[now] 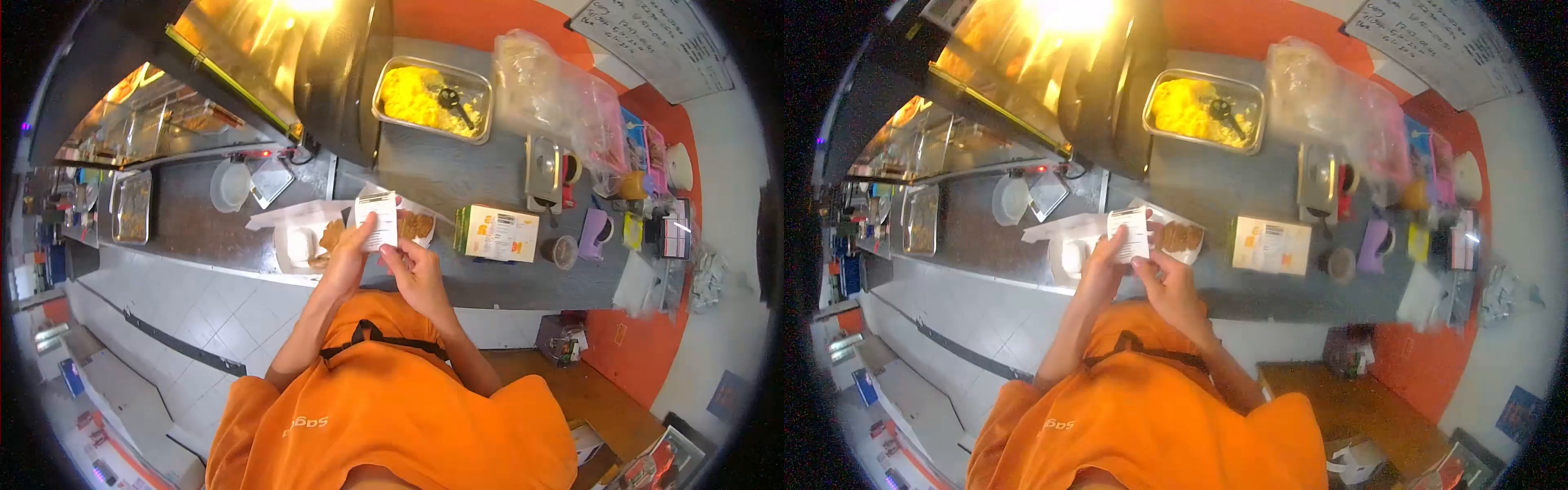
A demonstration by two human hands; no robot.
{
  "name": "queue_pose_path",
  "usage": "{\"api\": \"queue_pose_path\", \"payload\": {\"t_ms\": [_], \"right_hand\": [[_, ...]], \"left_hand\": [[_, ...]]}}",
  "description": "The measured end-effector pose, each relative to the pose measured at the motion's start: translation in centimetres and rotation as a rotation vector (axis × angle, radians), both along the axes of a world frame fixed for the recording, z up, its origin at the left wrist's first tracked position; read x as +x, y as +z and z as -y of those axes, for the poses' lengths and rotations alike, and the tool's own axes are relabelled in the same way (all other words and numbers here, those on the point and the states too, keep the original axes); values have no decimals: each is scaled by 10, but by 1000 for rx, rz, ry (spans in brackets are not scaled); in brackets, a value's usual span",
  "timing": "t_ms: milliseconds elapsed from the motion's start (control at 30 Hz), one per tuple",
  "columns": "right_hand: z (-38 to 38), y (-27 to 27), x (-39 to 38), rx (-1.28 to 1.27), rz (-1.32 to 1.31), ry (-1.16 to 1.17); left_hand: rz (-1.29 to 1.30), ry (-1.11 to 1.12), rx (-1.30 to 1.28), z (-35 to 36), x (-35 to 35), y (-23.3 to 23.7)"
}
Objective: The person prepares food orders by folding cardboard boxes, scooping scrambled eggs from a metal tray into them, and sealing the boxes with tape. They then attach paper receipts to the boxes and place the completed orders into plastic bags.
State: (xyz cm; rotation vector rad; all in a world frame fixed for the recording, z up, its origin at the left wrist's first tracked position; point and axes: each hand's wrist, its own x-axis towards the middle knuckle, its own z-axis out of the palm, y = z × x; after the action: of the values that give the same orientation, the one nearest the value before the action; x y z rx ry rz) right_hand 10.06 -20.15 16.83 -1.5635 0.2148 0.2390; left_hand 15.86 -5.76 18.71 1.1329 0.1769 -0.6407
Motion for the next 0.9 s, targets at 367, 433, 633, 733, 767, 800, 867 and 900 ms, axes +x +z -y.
{"api": "queue_pose_path", "payload": {"t_ms": [367, 433, 633, 733, 767, 800, 867, 900], "right_hand": [[78, 17, 33, 104, -56, -65], [123, -6, 55, -212, -17, 58], [203, -98, 237, -853, 279, -287], [204, -169, 303, -1133, 245, -160], [201, -166, 314, -1170, 121, -32], [200, -166, 323, -1178, 128, 2], [198, -174, 335, -1193, 133, 80], [201, -182, 342, -1067, 162, 118]], "left_hand": [[-192, -294, -485, 68, 93, -3], [-231, -31, -461, 85, 111, -36], [-278, 393, -176, 129, 183, -107], [-442, 476, -281, 132, 218, -199], [-448, 506, -226, 133, 224, -222], [-456, 536, -171, 136, 225, -235], [-611, 533, -64, 141, 225, -243], [-611, 618, -18, 149, 223, -238]]}}
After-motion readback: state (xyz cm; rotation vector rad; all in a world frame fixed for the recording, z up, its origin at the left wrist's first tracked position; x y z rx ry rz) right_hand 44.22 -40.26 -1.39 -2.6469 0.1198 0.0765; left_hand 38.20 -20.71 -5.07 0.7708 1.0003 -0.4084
